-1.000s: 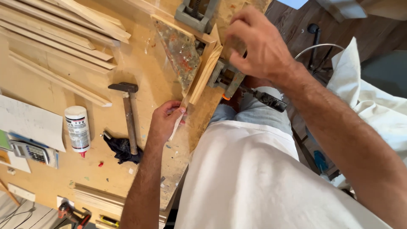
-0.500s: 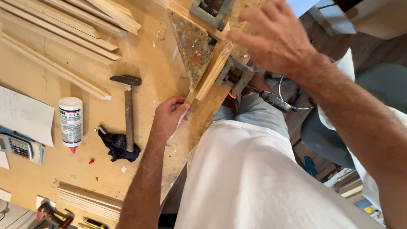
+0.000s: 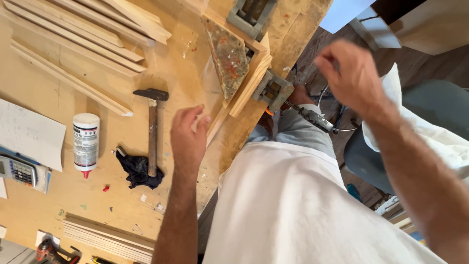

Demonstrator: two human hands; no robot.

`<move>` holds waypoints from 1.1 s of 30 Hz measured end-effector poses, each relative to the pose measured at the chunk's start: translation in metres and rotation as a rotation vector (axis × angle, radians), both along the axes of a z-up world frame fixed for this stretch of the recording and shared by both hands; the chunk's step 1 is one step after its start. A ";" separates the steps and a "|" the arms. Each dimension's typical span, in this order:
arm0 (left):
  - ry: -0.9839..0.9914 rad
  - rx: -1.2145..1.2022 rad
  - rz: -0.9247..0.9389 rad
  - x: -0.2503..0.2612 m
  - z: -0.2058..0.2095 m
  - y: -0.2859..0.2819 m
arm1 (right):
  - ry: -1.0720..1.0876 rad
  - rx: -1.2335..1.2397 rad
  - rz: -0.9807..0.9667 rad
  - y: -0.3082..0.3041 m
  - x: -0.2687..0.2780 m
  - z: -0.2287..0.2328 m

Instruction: Assembling a wooden frame by applying glue, clamping the corners, and hammering pieces together

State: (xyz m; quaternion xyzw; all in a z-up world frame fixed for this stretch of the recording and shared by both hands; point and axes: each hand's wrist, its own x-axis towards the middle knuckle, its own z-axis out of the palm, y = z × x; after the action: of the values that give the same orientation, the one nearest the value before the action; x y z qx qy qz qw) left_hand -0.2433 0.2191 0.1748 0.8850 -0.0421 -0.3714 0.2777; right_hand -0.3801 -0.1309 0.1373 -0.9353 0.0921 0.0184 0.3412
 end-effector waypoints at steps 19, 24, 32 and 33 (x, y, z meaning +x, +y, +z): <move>-0.399 0.240 -0.886 0.092 -0.008 -0.221 | 0.489 0.558 -0.516 0.028 -0.084 -0.007; -0.419 0.147 -0.885 0.095 -0.017 -0.208 | 0.615 0.617 -0.324 0.033 -0.072 0.007; -0.385 0.207 -0.855 0.088 -0.009 -0.219 | 0.747 0.725 -0.179 0.037 -0.059 -0.006; -0.385 0.207 -0.851 0.087 -0.011 -0.218 | 0.748 0.723 -0.176 0.037 -0.058 -0.010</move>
State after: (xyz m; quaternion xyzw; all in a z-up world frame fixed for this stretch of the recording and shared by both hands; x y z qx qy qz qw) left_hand -0.1565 0.0013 0.1636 0.8649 -0.4141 -0.2837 -0.0013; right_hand -0.4382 -0.0935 0.1272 -0.6761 0.2736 0.3529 0.5860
